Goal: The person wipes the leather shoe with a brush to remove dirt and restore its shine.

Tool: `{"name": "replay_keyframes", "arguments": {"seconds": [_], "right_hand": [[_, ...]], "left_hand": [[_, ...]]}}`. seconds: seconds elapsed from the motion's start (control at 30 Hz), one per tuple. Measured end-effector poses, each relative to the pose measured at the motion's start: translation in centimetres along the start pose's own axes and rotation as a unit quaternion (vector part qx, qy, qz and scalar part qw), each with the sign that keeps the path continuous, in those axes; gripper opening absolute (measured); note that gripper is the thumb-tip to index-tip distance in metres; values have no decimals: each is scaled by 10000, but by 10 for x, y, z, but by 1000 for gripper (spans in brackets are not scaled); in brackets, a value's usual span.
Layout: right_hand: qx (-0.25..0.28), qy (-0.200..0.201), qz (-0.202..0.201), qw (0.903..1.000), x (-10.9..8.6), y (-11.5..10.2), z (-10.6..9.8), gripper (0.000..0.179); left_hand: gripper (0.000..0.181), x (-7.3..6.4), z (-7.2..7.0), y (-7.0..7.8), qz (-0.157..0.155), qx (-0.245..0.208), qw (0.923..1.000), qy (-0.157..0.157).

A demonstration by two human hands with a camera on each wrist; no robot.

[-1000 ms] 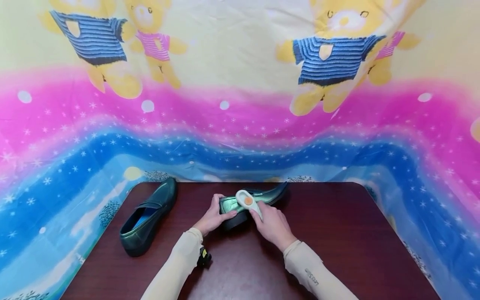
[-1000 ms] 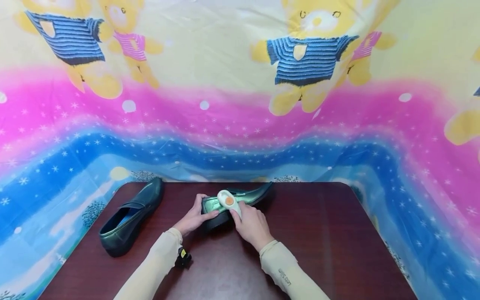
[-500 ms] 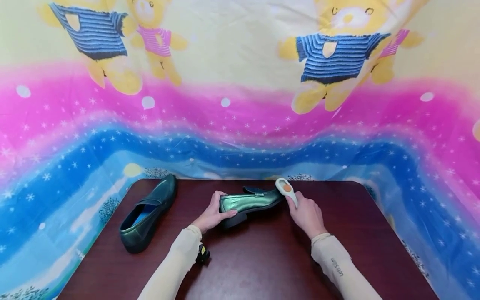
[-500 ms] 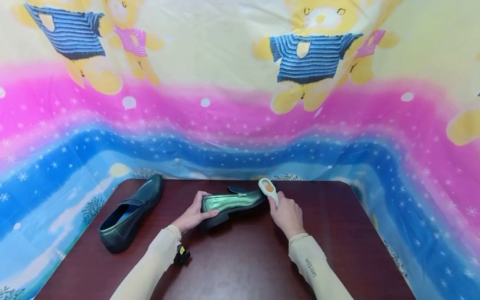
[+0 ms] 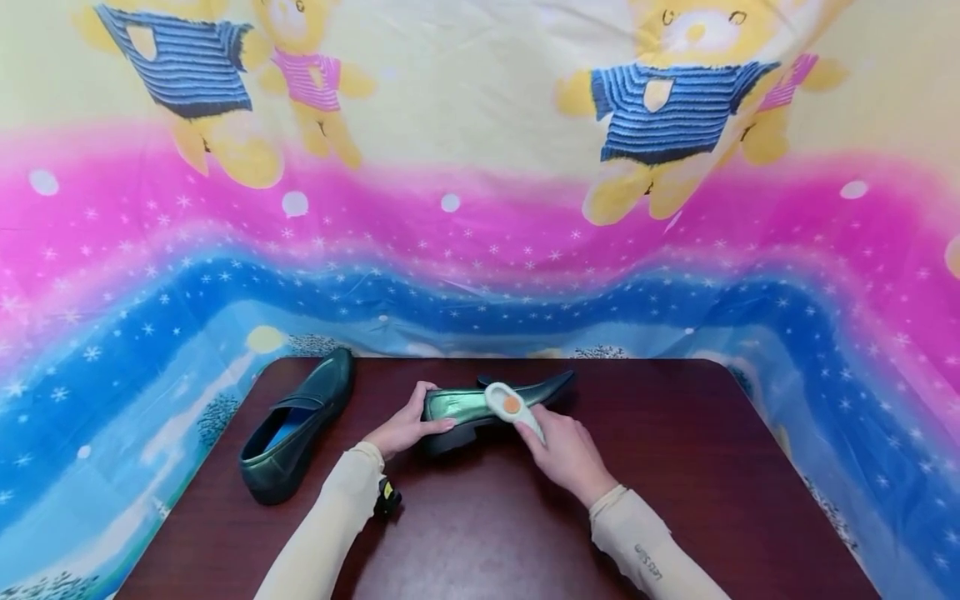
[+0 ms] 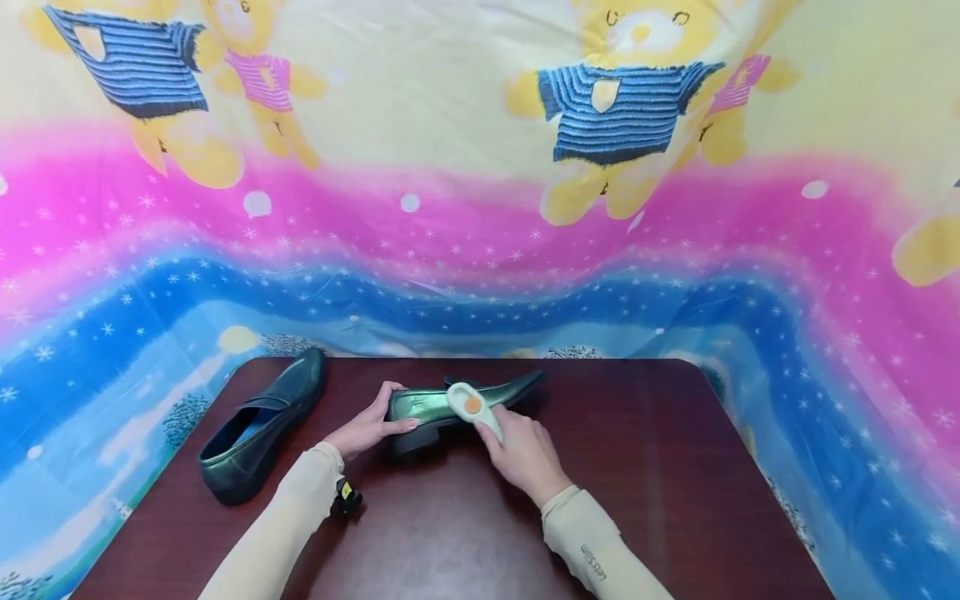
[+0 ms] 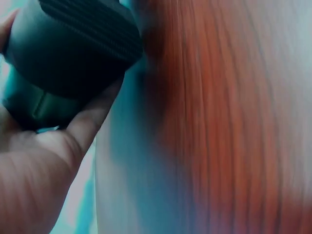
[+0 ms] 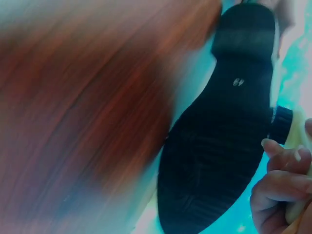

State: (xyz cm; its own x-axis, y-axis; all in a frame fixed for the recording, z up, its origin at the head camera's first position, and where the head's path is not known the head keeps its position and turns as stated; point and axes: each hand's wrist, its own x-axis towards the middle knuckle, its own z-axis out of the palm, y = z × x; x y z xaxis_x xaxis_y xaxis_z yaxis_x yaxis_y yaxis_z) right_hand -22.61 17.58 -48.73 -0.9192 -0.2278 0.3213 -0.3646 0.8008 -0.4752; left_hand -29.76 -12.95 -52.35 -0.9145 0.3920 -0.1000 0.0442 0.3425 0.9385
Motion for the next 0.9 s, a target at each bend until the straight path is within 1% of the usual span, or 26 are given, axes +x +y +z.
{"name": "replay_keyframes", "arguments": {"seconds": [0.1,0.2,0.3,0.4,0.47,0.5,0.6,0.67,0.73,0.8,0.83,0.9], "right_hand": [[-122,61,-224,9997,-1,-8,5,15],[-224,188,-170,9994,0,-7,4,17],[-258,229,89,9994,2,1,-4,19],[-311,245,521,9979,4,17,-14,23],[-322,256,793,9960,5,29,-20,24],[-318,261,901,9951,5,33,-21,24],[-199,231,979,9947,7,40,-24,26],[-98,159,954,9953,8,40,-25,27],[-72,120,951,9954,9,39,-26,29],[-133,146,986,9949,9,38,-26,28],[-179,162,1007,9946,9,38,-26,28],[-261,169,1019,9943,8,35,-24,28]], "left_hand": [[66,-3,-8,-1,-98,50,9999,-78],[68,-4,-11,-3,-120,73,9999,-92],[68,-4,-13,-5,-120,87,9999,-86],[66,-2,-12,-8,-94,119,9998,-88],[64,-2,-12,-9,-1,214,9997,-81],[62,-2,-11,-8,85,330,9994,-46],[57,-6,-7,-5,404,790,9957,254],[56,-9,-1,0,660,1258,9885,513],[55,-10,7,6,817,1649,9800,753],[56,-9,15,8,894,1923,9723,981],[57,-9,18,9,909,1990,9697,1088],[59,-9,23,8,853,2013,9677,1258]]}}
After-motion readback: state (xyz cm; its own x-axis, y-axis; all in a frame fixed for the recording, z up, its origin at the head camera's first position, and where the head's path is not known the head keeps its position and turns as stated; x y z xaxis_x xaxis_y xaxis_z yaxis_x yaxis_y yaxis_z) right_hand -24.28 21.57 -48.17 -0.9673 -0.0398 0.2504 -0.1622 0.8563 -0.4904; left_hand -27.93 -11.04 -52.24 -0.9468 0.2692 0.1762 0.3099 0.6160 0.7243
